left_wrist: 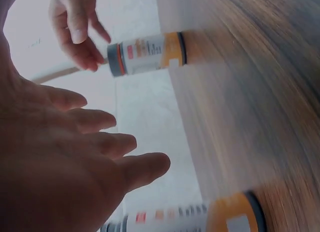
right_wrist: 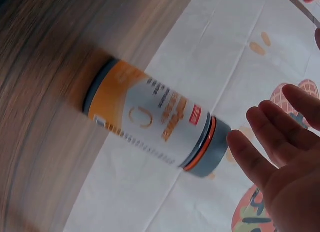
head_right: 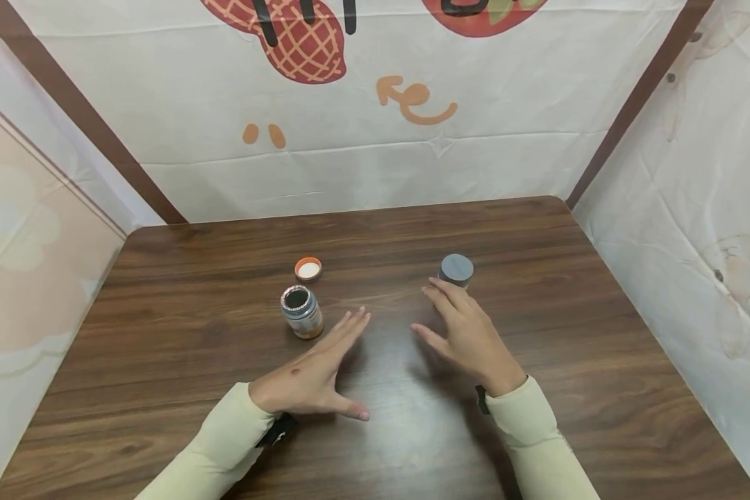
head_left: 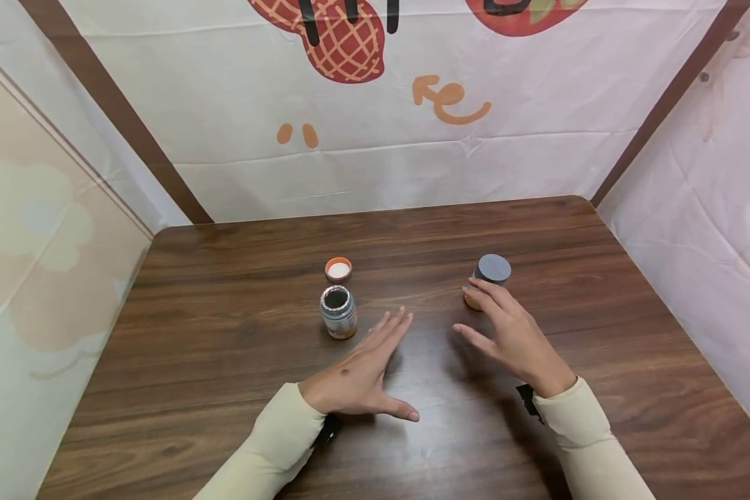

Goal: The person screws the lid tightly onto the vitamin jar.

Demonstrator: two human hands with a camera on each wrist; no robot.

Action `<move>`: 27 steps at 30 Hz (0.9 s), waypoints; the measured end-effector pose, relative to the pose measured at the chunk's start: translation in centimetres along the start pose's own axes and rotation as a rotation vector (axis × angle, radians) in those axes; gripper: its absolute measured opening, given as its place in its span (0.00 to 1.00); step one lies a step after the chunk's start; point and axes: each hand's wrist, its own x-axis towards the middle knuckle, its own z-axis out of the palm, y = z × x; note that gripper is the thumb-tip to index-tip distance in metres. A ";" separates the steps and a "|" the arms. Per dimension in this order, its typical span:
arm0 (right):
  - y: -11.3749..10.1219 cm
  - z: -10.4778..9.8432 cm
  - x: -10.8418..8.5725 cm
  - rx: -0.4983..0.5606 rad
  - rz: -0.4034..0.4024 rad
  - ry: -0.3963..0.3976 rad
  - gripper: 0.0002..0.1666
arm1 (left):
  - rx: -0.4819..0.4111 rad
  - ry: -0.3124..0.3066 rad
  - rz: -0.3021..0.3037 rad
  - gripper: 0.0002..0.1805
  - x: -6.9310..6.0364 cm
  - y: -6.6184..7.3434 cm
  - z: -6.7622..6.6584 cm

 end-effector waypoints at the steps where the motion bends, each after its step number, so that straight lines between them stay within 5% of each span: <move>1: -0.1 0.2 0.1 0.000 -0.003 -0.010 0.37 | 0.002 0.007 -0.001 0.72 -0.4 -0.1 -0.1; 18: -0.9 1.8 2.5 0.015 0.041 -0.184 0.41 | -0.043 0.130 -0.029 0.68 -6.6 -2.0 -1.9; 27: -0.7 2.6 3.6 0.000 0.048 -0.257 0.41 | -0.028 0.208 -0.093 0.67 -8.9 -3.3 -2.4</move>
